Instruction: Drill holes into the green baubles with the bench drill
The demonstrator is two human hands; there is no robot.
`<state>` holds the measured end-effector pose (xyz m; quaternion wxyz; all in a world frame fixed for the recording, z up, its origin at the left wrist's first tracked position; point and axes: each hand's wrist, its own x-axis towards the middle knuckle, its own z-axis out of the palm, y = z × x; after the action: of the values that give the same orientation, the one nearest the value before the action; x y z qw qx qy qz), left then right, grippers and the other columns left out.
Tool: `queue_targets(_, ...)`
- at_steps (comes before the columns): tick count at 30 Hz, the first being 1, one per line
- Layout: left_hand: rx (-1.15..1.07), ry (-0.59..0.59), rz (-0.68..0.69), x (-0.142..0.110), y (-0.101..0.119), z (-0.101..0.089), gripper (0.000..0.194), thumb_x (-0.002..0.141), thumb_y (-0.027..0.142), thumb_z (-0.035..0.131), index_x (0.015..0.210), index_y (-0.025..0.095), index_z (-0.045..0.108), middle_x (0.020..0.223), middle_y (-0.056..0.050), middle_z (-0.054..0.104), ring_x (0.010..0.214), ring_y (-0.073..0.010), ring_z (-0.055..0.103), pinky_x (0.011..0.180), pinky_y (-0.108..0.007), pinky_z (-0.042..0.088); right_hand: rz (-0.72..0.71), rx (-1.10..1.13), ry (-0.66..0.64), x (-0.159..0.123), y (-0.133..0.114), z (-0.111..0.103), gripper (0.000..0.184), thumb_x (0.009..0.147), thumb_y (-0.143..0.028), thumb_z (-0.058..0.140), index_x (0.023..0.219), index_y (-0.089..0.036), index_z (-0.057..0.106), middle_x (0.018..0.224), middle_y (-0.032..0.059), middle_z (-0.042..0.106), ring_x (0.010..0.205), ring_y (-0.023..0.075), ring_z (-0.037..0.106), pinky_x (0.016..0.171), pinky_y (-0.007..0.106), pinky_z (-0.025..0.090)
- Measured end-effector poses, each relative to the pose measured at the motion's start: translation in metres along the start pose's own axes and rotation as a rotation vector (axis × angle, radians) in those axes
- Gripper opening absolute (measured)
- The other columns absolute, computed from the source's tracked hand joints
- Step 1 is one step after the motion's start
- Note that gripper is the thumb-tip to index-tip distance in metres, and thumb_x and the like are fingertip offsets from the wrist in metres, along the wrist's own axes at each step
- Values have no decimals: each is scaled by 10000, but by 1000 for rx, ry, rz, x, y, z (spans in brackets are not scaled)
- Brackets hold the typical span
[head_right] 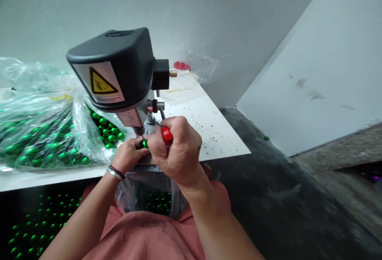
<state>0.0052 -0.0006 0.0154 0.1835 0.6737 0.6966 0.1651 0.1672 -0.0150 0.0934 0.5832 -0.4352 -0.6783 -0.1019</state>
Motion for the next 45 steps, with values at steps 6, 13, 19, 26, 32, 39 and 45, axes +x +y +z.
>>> queue_targets(6, 27, 4, 3, 0, -1, 1, 339, 705, 359, 620, 1020, 241, 655, 990, -47, 671, 899, -206, 604, 761, -274, 422, 38, -9, 80, -14, 0, 9, 57, 770, -223, 502, 817, -199, 482, 644, -32, 539, 563, 72, 506, 516, 200, 419)
queue_targets(13, 9, -7, 0, -1, -2, 1, 343, 715, 384, 600, 1024, 243, 650, 972, -63, 674, 884, -224, 608, 745, -287, 418, 166, 139, 109, -38, 5, 22, 134, 767, -200, 500, 897, -226, 483, 736, -2, 557, 644, 118, 555, 576, 273, 473)
queue_targets(19, 2, 0, 14, -1, -3, 2, 331, 720, 368, 588, 1013, 228, 648, 953, -75, 671, 870, -228, 607, 734, -289, 415, 142, 240, 128, -35, 5, 24, 139, 781, -200, 485, 918, -219, 475, 739, -6, 530, 647, 105, 547, 609, 268, 467)
queue_targets(26, -68, 7, -14, -13, 0, -7, 303, 699, 336, 583, 948, 178, 652, 801, -54, 659, 713, -176, 579, 629, -262, 389, 277, 141, 51, 55, -14, 12, 201, 820, -331, 447, 673, -198, 415, 575, -42, 406, 529, 68, 419, 545, 228, 388)
queue_targets(32, -384, -450, 160, -45, -13, -33, 327, 608, 361, 692, 894, 201, 688, 770, -9, 668, 688, -148, 566, 607, -229, 401, 273, 181, 20, 61, -12, 13, 220, 823, -357, 436, 679, -195, 399, 586, -48, 399, 547, 59, 415, 553, 227, 376)
queue_targets(39, -1366, -106, -480, -28, -13, -21, 503, 763, 612, 449, 806, 138, 610, 700, -38, 594, 555, -100, 528, 523, -237, 446, 256, 220, 16, 58, -10, 14, 226, 828, -372, 429, 701, -187, 404, 608, -52, 420, 554, 51, 416, 558, 224, 380)
queue_targets(45, -1749, -167, -648, -25, 0, -28, 347, 868, 406, 404, 743, 133, 579, 706, -56, 594, 689, -126, 596, 722, -293, 525, 262, 219, -9, 57, -9, 12, 224, 836, -379, 418, 722, -187, 410, 600, -53, 399, 563, 56, 430, 547, 222, 368)
